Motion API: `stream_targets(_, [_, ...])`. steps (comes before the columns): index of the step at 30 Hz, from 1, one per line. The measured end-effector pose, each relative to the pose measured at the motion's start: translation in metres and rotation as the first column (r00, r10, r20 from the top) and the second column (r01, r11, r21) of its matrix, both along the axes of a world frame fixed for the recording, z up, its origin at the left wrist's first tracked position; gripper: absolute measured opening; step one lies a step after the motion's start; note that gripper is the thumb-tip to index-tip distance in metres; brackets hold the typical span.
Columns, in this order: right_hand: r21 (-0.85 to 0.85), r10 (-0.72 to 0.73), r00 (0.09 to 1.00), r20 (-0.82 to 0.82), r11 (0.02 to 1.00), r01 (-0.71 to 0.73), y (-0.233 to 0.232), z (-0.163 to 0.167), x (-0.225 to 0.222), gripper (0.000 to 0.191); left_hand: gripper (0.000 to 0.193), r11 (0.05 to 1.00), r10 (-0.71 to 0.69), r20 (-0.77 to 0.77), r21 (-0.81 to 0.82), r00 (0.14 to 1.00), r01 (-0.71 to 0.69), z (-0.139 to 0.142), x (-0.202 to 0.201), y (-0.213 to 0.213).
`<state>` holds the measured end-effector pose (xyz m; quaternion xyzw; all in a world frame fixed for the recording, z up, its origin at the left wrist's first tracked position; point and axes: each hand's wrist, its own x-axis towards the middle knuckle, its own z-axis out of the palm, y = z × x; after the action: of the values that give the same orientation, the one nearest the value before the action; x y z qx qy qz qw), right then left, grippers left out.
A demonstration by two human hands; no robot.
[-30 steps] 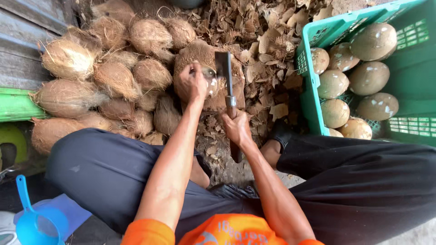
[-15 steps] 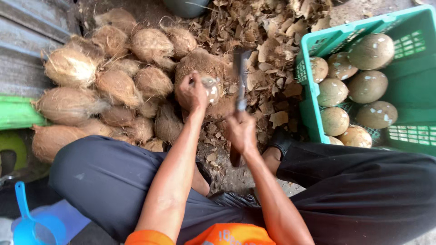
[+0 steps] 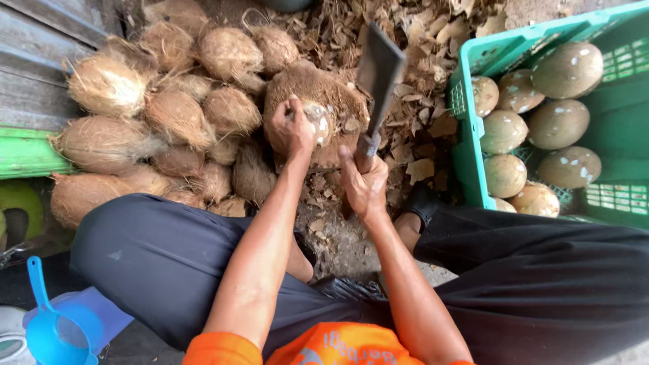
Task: The person sits on the ground and uses a cleaver to chop the husk off coconuts one at a time, rotating each coconut between strikes. Husked coconuts are placed into a green plastic crate beside them.
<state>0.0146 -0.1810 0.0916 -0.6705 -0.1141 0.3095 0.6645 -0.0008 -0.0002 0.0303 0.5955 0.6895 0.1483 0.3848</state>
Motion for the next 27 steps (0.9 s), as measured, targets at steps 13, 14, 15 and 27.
stream_targets(13, [-0.113, 0.078, 0.993, 0.083, 0.991, -0.069, -0.003, 0.006, 0.008, 0.03, 0.049, 0.981, -0.043, 0.15, 0.196, 0.988, 0.013, 0.019, -0.002, -0.009])
stream_targets(14, [-0.16, 0.165, 0.977, 0.136, 0.977, -0.143, 0.0, 0.006, 0.008, 0.018, 0.051, 0.983, -0.064, 0.198, 0.181, 0.978, 0.027, 0.017, -0.002, -0.008])
stream_targets(15, [-0.219, 0.261, 0.951, 0.167, 0.95, -0.222, 0.001, 0.006, 0.006, 0.011, 0.053, 0.987, -0.074, 0.232, 0.155, 0.97, 0.038, 0.015, -0.003, -0.008])
stream_targets(27, [-0.594, 0.241, 0.914, -0.328, 0.699, -0.397, 0.008, -0.006, 0.004, 0.008, 0.049, 0.994, 0.002, 0.103, 0.112, 0.995, -0.014, 0.005, -0.003, -0.011])
